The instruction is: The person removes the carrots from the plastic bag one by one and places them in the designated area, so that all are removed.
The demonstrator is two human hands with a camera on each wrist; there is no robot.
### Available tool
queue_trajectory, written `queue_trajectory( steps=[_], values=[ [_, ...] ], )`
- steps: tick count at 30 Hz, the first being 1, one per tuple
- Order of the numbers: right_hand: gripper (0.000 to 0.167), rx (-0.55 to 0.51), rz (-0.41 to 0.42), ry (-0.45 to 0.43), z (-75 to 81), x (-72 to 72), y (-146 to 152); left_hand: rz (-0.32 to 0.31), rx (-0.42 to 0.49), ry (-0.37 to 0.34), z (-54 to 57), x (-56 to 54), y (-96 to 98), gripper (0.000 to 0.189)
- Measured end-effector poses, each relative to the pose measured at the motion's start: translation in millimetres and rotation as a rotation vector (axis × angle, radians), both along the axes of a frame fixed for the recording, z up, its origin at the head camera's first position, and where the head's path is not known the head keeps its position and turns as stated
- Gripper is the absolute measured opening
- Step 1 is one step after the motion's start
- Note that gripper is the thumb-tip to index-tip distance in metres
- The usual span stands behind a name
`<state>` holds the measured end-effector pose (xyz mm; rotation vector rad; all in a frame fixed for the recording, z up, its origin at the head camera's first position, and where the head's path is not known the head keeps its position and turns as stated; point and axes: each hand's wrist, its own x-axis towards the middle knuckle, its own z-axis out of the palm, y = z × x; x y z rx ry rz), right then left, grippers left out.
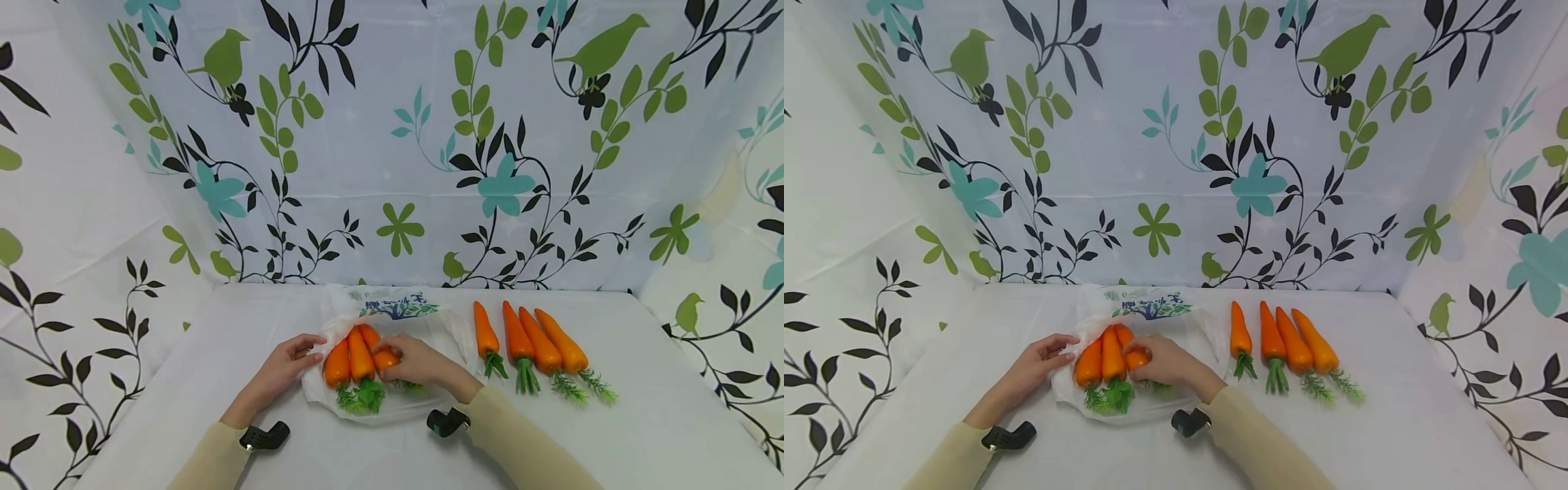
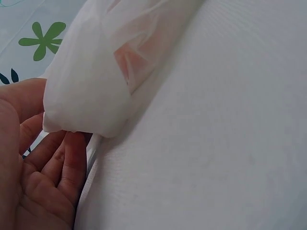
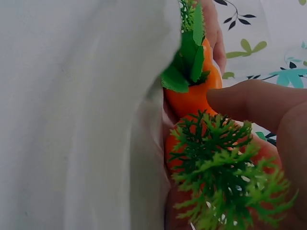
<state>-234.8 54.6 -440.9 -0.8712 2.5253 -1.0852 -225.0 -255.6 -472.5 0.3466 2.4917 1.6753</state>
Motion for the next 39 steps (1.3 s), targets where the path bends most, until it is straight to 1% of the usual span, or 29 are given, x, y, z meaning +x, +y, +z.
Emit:
queue_trajectory(
  steps=[3, 7, 10, 13, 17, 27, 29, 36, 39],
  values=[
    [0.038, -0.017, -0.006, -0.029, 0.0, -2.0, -0.1, 0.003, 0.005, 0.002, -1.3, -0.3, 0.0, 0.038],
    [0.036, -0.084, -0.05, -0.14, -2.2, -4.5, 3.0, 0.001, 0.012, -0.001, -1.3, 0.6, 0.2, 0.039],
    [0.036, -0.15, -0.06, -0.22, -3.7, -6.2, 6.0, 0.013, 0.002, -0.004, -0.2, 1.5, 0.1, 0.039],
    [0.037, -0.194, -0.056, -0.255, -3.6, -7.2, 7.5, 0.017, -0.01, -0.003, -0.5, 0.9, -0.2, 0.039],
    [0.037, -0.216, -0.059, -0.261, -3.1, -6.3, 8.2, 0.009, -0.014, -0.001, -0.9, -0.2, 0.1, 0.039],
    [0.035, -0.24, -0.13, -0.232, -1.1, -3.6, 11.2, 0.02, -0.024, -0.013, -1.0, -1.8, 1.6, 0.037],
    [0.035, -0.25, -0.133, -0.232, 0.0, -3.7, 12.2, 0.027, -0.02, -0.017, -1.4, -2.1, 1.8, 0.037],
    [0.037, -0.268, -0.124, -0.234, 5.0, 0.0, 12.8, 0.015, -0.007, -0.017, -2.6, -1.0, 0.9, 0.038],
    [0.038, -0.268, -0.123, -0.235, 4.6, 0.3, 13.3, 0.012, -0.004, -0.018, -2.4, -1.1, 0.2, 0.038]
  ],
)
